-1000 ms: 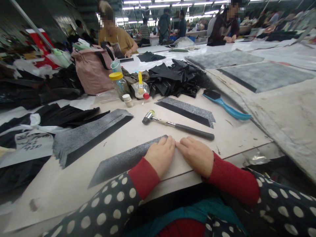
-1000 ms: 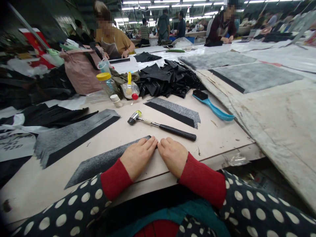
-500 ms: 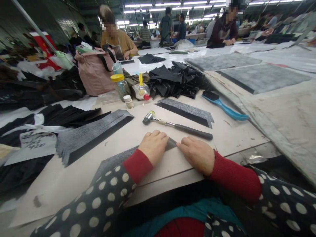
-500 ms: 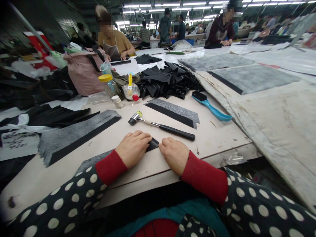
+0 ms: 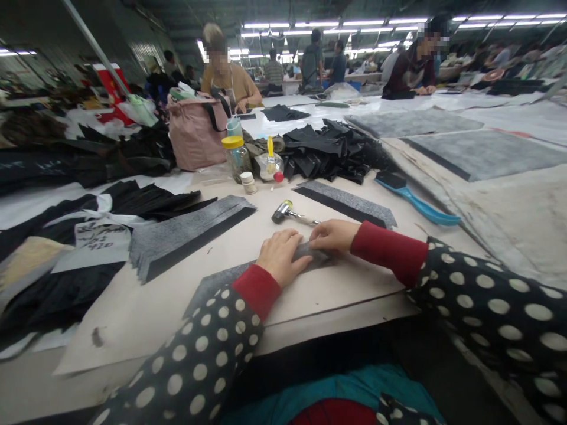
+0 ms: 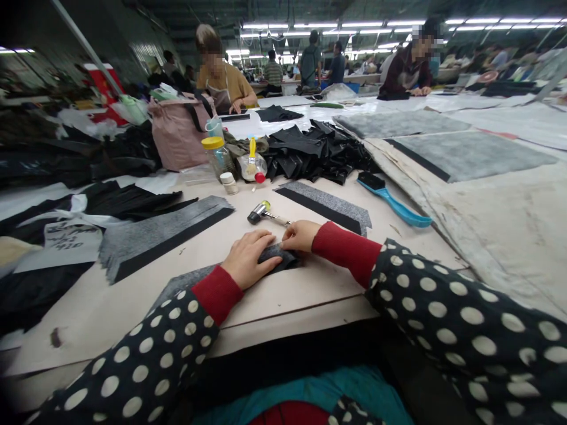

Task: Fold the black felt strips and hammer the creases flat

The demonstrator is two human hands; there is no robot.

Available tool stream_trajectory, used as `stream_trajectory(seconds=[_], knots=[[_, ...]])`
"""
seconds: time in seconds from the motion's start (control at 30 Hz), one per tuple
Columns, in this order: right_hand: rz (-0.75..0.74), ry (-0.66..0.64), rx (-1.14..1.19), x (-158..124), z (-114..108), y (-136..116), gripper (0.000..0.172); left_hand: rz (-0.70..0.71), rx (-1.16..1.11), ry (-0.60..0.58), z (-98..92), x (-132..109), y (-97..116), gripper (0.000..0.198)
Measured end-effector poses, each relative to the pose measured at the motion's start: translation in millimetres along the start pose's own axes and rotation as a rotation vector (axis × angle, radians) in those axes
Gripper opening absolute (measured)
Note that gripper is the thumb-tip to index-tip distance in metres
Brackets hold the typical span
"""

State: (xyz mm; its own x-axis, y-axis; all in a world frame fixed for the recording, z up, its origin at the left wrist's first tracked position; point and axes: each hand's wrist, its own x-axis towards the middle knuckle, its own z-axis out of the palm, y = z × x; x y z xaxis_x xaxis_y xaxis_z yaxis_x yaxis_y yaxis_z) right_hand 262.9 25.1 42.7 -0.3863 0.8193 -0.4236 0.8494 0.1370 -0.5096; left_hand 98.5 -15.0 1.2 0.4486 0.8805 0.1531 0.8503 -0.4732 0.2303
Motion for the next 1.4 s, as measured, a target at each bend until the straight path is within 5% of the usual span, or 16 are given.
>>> stream_trajectory(seconds=[0.13,0.37,0.57,0.97,1.27,1.4], knots=[[-0.129,-0.028,0.109,10,6,13,0.019,-0.004,-0.029,0.018,0.6,1,-1,0.042],[-0.363,0.157,0.031,4,10,35,0.019,-0.006,-0.181,0.046,2.3,6,-9,0.016],[-0.576,0.313,-0.045,9,16,49,0.015,-0.006,-0.231,0.045,3.8,12,-8,0.016],[-0.815,0.382,-0.148,17,20,55,0.019,0.092,-0.21,0.097,9.2,12,-10,0.015],[-0.718,0.299,-0.716,-6,19,26,0.02,0.219,0.159,0.002,-1.2,7,3,0.018],[-0.572,0.372,-0.781,-11,30,17,0.024,0.218,0.055,-0.006,0.8,5,-3,0.021]])
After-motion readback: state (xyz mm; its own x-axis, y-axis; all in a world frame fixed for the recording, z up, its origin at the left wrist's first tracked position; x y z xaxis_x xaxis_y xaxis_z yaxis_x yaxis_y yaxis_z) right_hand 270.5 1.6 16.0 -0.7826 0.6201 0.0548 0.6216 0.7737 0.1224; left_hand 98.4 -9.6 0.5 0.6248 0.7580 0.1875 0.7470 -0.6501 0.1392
